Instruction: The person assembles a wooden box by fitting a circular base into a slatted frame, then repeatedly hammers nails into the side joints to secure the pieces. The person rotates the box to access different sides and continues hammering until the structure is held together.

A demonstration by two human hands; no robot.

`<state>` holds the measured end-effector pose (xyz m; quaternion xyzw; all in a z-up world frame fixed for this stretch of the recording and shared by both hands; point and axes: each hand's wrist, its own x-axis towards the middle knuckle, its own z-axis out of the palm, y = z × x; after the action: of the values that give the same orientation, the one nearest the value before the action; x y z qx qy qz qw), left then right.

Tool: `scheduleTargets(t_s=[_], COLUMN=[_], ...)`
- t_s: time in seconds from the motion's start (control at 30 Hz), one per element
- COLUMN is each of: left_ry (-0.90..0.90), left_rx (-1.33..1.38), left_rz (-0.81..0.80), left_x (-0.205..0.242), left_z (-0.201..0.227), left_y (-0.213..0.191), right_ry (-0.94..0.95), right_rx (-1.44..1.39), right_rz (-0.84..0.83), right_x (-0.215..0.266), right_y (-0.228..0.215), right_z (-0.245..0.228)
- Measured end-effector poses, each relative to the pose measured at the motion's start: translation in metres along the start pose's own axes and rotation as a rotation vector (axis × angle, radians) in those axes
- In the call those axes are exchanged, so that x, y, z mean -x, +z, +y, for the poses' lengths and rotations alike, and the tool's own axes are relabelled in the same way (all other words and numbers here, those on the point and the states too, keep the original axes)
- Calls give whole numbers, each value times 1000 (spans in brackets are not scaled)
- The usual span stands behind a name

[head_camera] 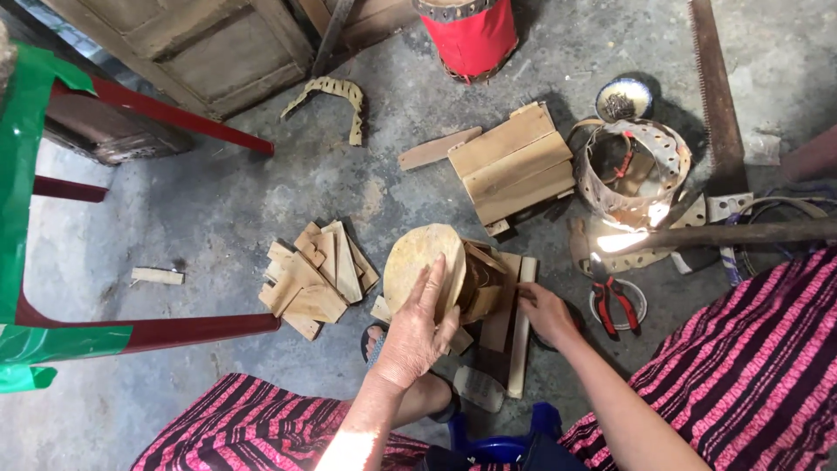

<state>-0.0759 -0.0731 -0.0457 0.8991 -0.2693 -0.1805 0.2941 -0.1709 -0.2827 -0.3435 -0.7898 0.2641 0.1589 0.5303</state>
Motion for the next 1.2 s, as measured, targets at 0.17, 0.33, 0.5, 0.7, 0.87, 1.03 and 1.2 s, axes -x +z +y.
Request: scheduleTargets(t_s=[0.17,0.33,0.5,0.7,0.87,1.03,1.2], left_ry=[47,6,-30,-27,-59,-43,-210], left_rx=[59,163,209,59,7,-73,-243], left_rz=[47,61,83,70,-20,-84,-229], left_x=[0,-3,0,-3,-2,3,10], left_z=[7,0,0,3,4,-25,-47], left_y=[-20,-33,-25,-14,-26,-19,7], right_ry=[10,-94,-137,-246,-284,-120,6], right_rx=[-53,-56,-105,-132,-99,-69,85], right_rz=[10,79,110,121,96,45,57], right_x=[4,10,1,-14,13,-6,-12], right_y=[-14,-30,-26,-15,-36,-19,-18], right_z=[-9,-22,-15,-21,-90,-92,-103])
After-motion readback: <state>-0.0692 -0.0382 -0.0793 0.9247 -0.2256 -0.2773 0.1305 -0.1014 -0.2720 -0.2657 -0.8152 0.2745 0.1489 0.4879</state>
